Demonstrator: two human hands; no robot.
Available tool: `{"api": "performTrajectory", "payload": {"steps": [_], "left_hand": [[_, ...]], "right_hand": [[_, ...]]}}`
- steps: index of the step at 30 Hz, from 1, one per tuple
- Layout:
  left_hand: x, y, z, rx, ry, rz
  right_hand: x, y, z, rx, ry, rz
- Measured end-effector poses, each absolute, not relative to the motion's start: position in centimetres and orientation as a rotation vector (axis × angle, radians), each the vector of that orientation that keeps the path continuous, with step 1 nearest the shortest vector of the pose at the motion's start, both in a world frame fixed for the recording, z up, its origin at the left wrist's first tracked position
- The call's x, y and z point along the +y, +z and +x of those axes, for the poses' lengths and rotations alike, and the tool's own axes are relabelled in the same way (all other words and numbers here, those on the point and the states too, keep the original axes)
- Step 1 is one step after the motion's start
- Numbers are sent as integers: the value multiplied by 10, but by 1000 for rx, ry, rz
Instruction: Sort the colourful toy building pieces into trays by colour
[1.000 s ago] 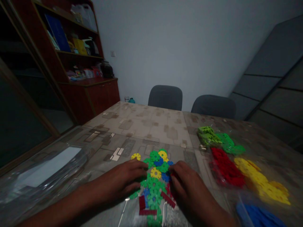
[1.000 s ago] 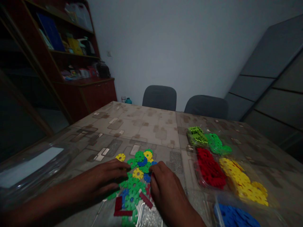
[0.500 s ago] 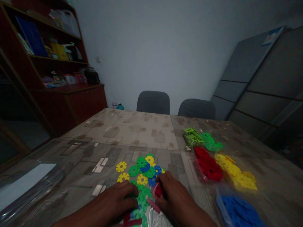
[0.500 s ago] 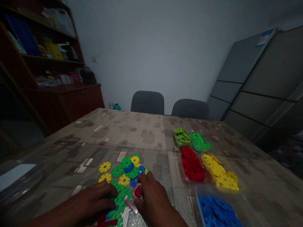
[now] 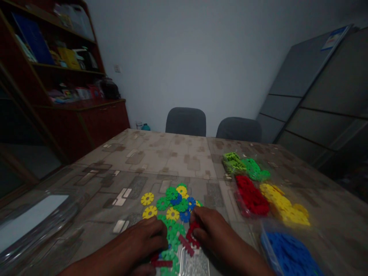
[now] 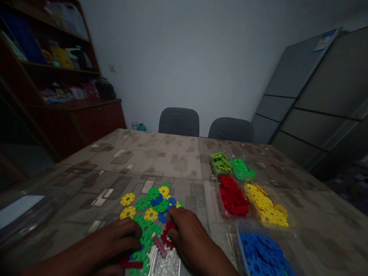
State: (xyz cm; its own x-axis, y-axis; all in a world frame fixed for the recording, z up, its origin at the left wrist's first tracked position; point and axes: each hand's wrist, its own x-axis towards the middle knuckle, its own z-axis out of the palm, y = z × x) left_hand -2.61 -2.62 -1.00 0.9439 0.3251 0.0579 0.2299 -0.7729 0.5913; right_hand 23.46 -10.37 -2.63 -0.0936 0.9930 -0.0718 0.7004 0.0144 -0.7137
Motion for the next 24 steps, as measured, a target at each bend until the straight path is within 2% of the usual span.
{"api": "performTrajectory", "payload": {"steps": [9, 14, 19, 24], "left_hand": [[-28, -9, -25, 397, 189, 2534], [-27, -10, -25, 399, 175, 2519], [-27, -14, -26, 413, 194, 2500], [-26, -18, -27, 417, 217, 2493]], "right_hand": [[-100, -21, 248, -1793, 964, -1687], [-103, -20, 243, -1806, 935, -1872], [-108, -17, 229, -1870, 869, -1825], [-112, 3, 245, -1769, 1003, -1870]]}}
